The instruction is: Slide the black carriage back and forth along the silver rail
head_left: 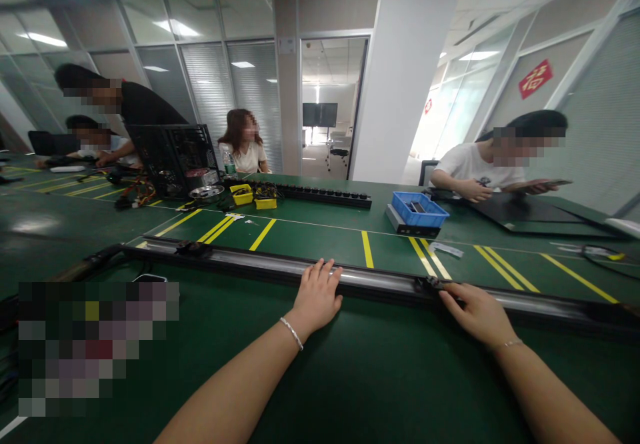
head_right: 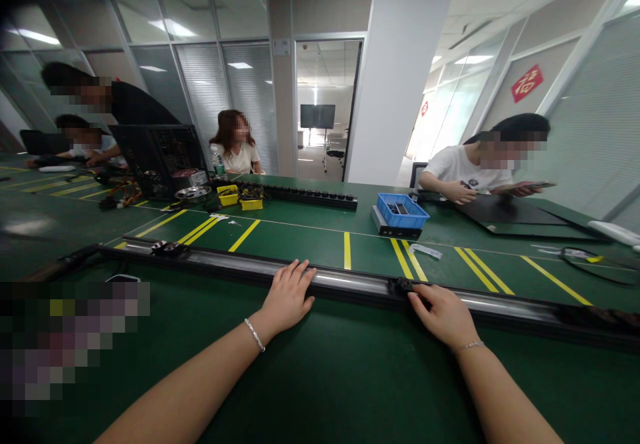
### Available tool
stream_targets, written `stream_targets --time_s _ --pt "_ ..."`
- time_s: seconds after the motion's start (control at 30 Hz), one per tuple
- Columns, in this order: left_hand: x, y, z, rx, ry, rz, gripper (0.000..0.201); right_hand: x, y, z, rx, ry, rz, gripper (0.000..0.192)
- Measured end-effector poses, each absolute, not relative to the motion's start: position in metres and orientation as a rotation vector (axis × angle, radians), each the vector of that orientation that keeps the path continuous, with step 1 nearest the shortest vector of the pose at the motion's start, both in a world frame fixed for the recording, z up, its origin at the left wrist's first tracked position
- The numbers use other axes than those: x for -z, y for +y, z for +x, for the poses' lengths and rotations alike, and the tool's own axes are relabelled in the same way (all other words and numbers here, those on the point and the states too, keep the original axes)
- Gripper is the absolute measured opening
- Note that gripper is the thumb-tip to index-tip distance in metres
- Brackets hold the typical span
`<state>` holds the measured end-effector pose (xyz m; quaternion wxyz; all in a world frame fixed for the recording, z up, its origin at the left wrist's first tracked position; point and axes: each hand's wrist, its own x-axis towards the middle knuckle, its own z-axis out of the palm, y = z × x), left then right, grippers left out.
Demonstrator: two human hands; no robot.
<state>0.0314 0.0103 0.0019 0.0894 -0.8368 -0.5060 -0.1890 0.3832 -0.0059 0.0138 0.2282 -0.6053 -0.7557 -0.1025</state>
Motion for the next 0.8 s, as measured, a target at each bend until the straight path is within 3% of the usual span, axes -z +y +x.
stream_targets --time_s 0.8 --pt "-0.001 0.011 0.03 0.574 -1.499 -2.491 0.056 -0.014 -0.005 0.371 0.308 -2.103 -1.692 0.04"
